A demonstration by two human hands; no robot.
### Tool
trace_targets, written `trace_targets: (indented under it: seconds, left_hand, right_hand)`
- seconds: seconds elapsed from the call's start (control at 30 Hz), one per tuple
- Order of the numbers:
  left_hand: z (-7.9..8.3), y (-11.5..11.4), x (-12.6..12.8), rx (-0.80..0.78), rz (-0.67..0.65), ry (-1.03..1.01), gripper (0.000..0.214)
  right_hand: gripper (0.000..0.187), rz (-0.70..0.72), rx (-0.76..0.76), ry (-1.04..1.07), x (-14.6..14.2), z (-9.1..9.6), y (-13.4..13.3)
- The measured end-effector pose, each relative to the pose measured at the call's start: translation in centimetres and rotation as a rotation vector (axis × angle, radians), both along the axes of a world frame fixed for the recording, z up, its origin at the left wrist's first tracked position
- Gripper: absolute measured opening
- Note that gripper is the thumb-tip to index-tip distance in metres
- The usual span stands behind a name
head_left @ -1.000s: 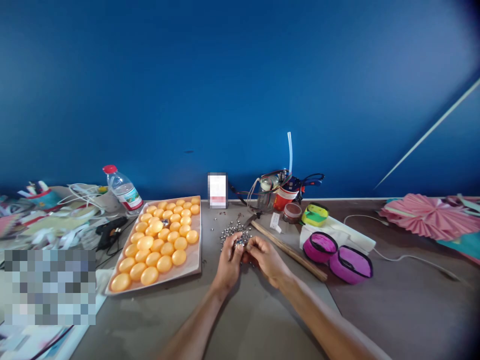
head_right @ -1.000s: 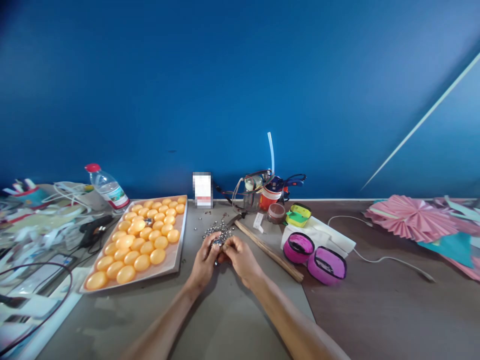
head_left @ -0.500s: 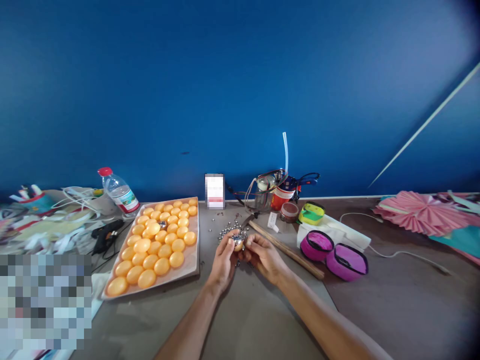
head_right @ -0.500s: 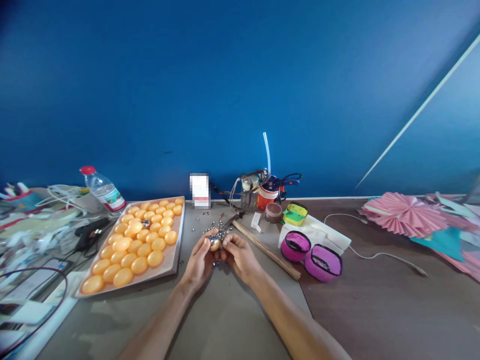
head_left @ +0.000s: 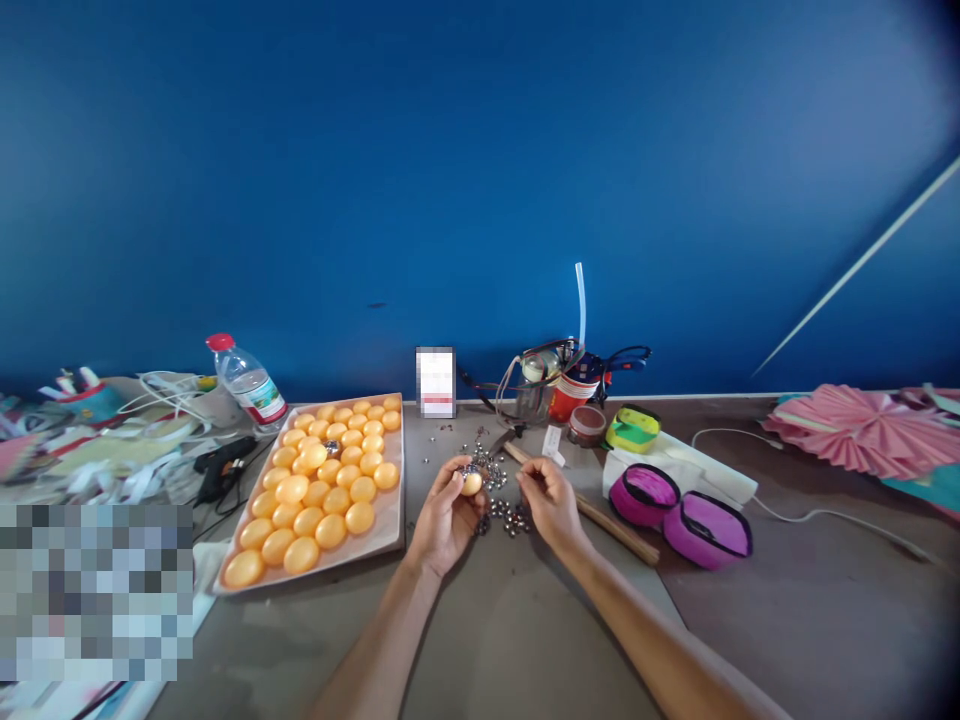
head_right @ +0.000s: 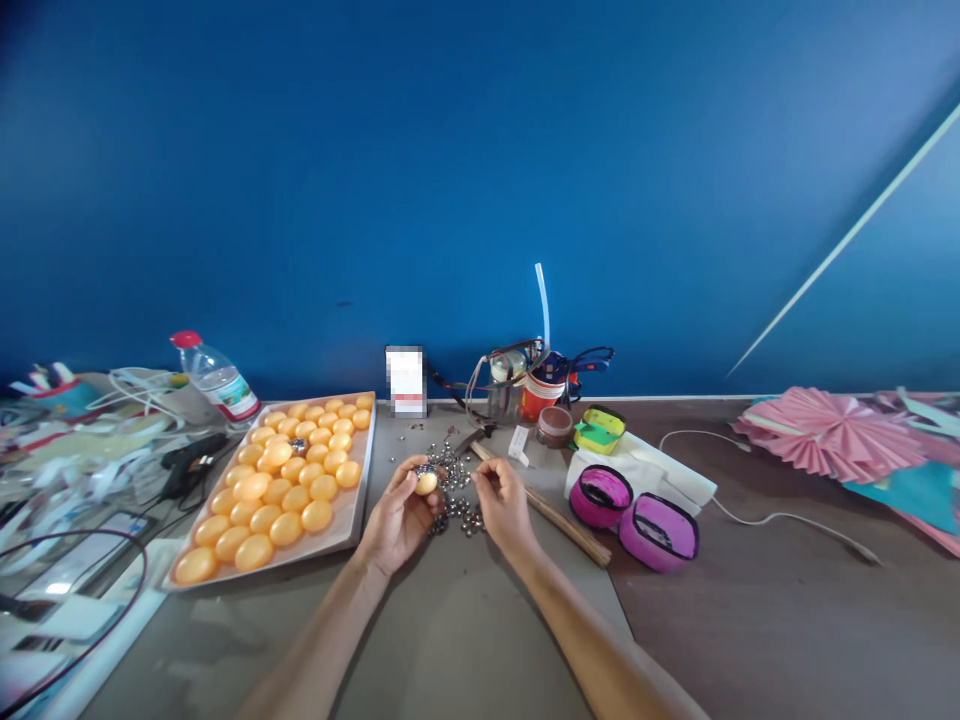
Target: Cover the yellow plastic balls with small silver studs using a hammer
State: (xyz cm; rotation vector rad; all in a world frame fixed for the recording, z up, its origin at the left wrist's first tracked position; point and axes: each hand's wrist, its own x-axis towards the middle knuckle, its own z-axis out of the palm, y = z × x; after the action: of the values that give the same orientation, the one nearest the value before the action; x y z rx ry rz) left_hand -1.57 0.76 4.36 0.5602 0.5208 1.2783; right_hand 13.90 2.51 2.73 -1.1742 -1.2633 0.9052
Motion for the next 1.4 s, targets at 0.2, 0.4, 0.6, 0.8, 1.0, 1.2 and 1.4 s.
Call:
trace_targets:
  seconds: [0.2, 0.4, 0.6, 0.8, 1.0, 1.2, 1.4]
  left_hand:
    - [0.1, 0.2, -0.3, 0.017, 0.015, -0.021, 0.025]
    - [0.2, 0.1, -0.5, 0.014, -0.056, -0.027, 0.037]
    - [0.3, 0.0, -0.6, 0.04, -0.069, -0.031, 0.039]
    - [0.4, -0.1, -0.7, 0.057, -0.077, -0.032, 0.029]
    - [0.7, -0.2, -0.9, 0.046, -0.116, -0.135, 0.024]
    - [1.1, -0.3, -1.1, 0.021, -0.104, -0.235, 0.024]
    - [0.9, -0.2, -1.1, 0.006, -0.111, -0.254, 0.021]
  right_hand:
    - [0.009, -0.045, 0.215, -0.253, 0.6, -0.6, 0.2]
    - [0.007, -0.041, 0.279, -0.329, 1.0, -0.8, 0.4]
    - [0.008, -0.031, 0.298, -0.338, 1.1, -0.5, 0.4]
    - [0.009, -0.02, 0.304, -0.353, 1.1, -0.3, 0.2]
    - [0.009, -0.029, 0.333, -0.374, 1.0, -0.6, 0.3]
    - [0.009, -0.039, 0.388, -0.391, 1.1, -1.1, 0.6]
    - [0.009, -0.034, 0.396, -0.395, 1.1, -1.1, 0.6]
